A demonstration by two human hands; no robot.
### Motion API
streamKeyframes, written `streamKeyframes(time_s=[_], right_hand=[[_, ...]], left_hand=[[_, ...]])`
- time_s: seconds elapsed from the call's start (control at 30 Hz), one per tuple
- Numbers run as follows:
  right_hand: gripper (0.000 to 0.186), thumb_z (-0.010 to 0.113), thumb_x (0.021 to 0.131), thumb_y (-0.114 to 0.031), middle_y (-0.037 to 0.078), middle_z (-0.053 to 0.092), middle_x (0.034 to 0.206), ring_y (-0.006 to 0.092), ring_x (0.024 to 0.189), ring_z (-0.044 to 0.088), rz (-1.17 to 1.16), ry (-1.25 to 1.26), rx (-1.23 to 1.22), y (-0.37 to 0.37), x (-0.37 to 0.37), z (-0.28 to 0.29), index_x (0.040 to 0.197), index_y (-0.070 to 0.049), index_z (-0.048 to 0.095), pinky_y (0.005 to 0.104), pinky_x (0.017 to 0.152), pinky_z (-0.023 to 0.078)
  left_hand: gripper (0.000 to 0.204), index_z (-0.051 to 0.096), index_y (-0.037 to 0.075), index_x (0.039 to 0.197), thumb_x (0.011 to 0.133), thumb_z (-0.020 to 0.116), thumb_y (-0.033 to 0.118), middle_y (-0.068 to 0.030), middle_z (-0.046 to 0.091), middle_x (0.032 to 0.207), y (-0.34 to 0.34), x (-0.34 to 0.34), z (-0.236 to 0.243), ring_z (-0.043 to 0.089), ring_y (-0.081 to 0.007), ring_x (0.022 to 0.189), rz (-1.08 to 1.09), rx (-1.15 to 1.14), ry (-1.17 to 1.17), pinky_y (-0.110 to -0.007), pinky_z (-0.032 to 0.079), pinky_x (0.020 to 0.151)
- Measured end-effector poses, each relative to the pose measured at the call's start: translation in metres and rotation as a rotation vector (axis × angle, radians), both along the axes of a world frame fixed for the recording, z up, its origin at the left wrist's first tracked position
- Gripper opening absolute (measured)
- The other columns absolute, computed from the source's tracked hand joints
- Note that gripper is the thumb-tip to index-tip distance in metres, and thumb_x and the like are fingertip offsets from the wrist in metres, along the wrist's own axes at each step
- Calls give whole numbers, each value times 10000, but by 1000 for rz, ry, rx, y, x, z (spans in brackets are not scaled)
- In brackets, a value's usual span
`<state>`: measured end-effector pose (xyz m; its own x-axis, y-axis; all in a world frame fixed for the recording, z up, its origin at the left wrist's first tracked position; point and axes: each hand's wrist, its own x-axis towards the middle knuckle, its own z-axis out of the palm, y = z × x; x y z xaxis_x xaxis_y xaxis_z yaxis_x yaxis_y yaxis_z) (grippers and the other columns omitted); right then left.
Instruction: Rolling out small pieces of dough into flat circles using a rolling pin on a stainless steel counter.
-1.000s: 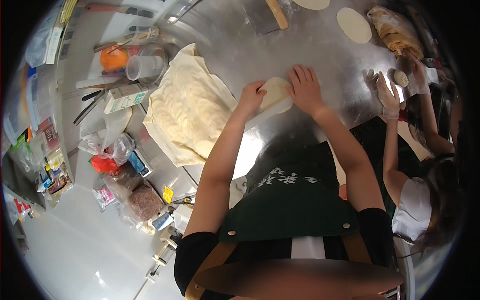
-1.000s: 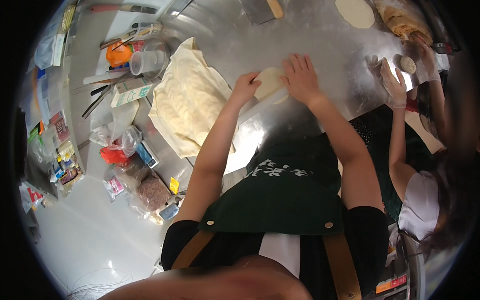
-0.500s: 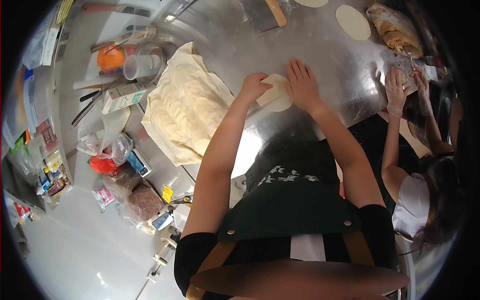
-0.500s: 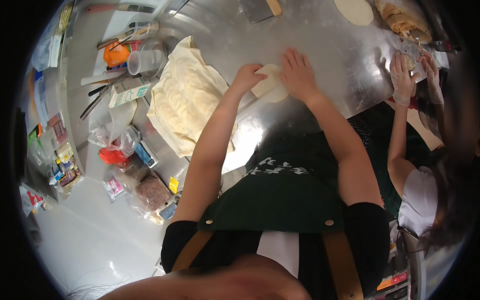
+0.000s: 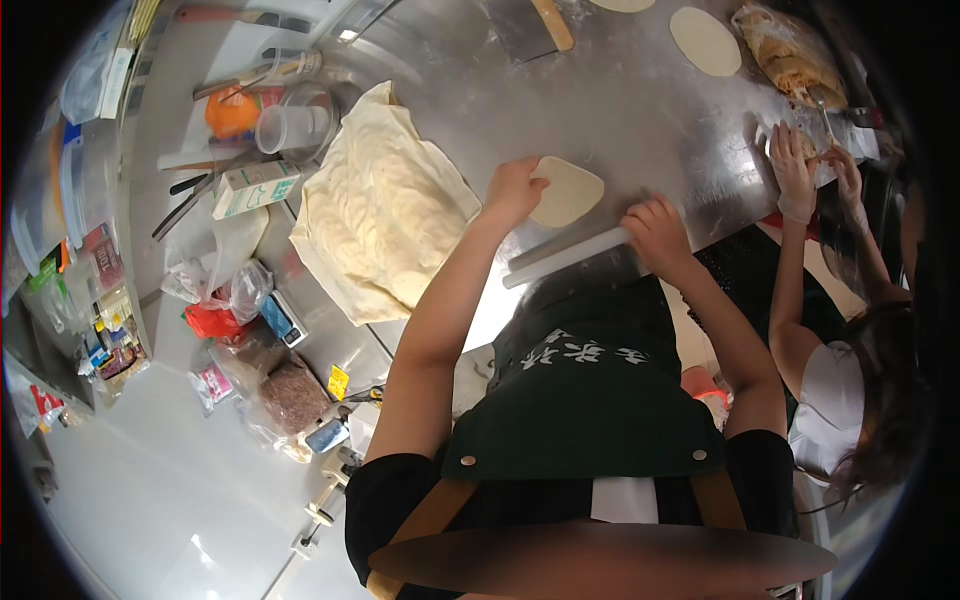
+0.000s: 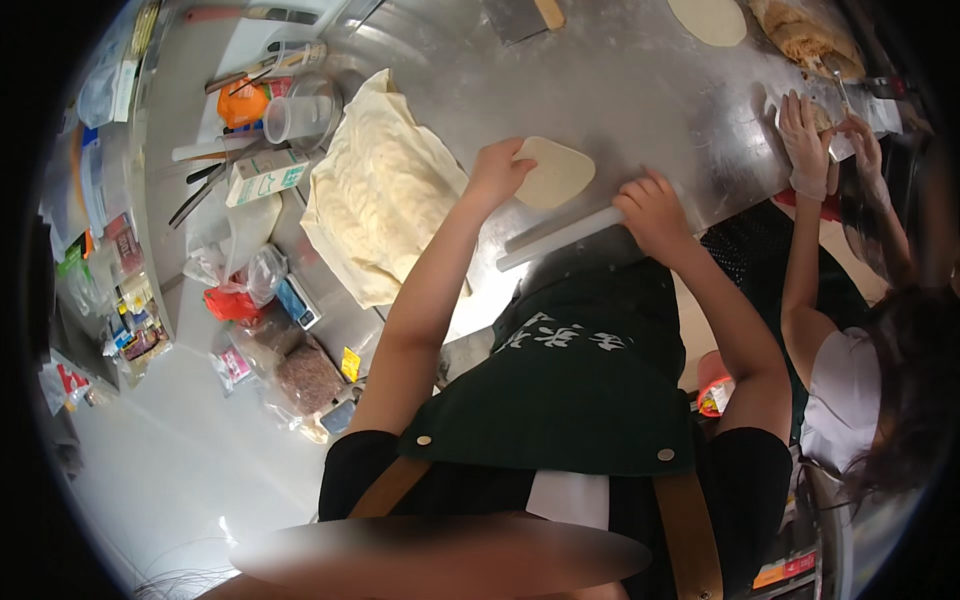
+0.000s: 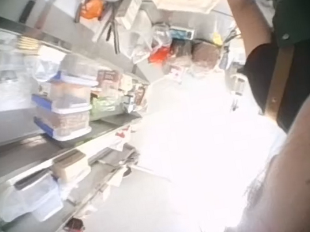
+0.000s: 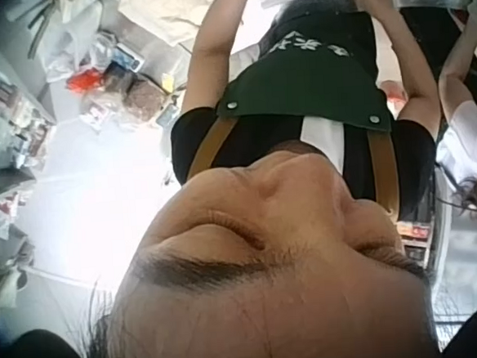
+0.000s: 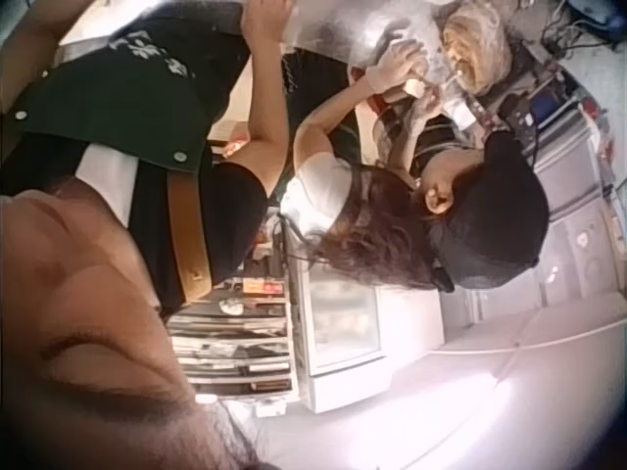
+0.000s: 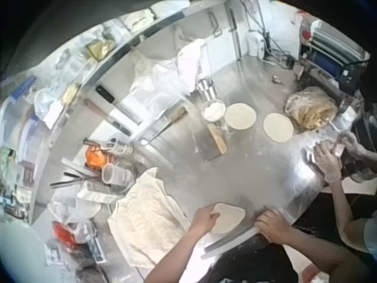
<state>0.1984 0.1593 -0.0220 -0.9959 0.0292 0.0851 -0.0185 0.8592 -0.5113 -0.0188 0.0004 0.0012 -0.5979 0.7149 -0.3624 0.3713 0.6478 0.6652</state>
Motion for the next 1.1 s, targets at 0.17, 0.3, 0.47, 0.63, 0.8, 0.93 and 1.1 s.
streamKeyframes(time_s=[0.17, 0.3, 0.47, 0.63, 0.8, 0.93, 1.1], right_hand=[[321, 705, 629, -123, 59, 543, 945, 248, 994, 500, 45, 48, 57, 11, -51, -6, 916, -82, 569, 444, 1022, 313], [322, 672, 716, -221, 89, 545, 1016, 268, 1067, 474, 87, -51, -4, 18, -78, -12, 975, -59, 570, 456, 1037, 281], [423, 588, 790, -240, 135, 474, 1224, 288, 1181, 413, -258, 67, 196, -5, -92, -33, 1143, -25, 498, 478, 1036, 271], [436, 526, 833, -237, 162, 409, 1335, 295, 1268, 345, -302, -50, 288, -14, -70, -35, 1199, -1, 491, 472, 1041, 260], [524, 532, 848, -293, 160, 377, 1364, 294, 1278, 334, -327, 0, 317, 6, -157, -31, 1270, -1, 425, 476, 1041, 257], [532, 547, 838, -298, 156, 377, 1363, 290, 1286, 321, -264, -9, 238, -7, -115, -34, 1268, -9, 426, 481, 1056, 238], [447, 637, 750, -195, 128, 424, 1318, 282, 1241, 380, -158, -30, 176, -16, -22, -21, 1156, -53, 516, 479, 1056, 260]], left_hand=[[205, 636, 35, 930, 746, 635, 126, -178, 632, 844, -6, -16, -50, 602, -345, 776, -67, -59, 119, -390, 466, 680], [241, 639, 38, 985, 754, 614, 105, -155, 646, 822, -5, -15, -51, 615, -275, 733, 20, 45, -50, -346, 470, 679], [278, 631, 30, 1034, 764, 593, 82, -160, 656, 861, -8, -14, -55, 627, -264, 780, 131, 53, -230, -336, 477, 722], [296, 625, 26, 1062, 772, 579, 63, -143, 656, 861, -10, -13, -59, 615, -208, 772, 198, 167, -339, -306, 470, 725], [296, 616, -4, 1073, 786, 583, 60, -87, 657, 907, 5, -21, -55, 598, -143, 807, 244, 203, -508, -273, 467, 727], [300, 631, 23, 1054, 765, 610, 101, -110, 662, 900, 7, -30, -51, 620, -198, 821, 79, -24, -301, -309, 476, 730], [224, 644, 38, 906, 728, 653, 174, -158, 644, 906, 19, -8, -32, 601, -336, 860, -199, -243, 156, -400, 465, 728]])
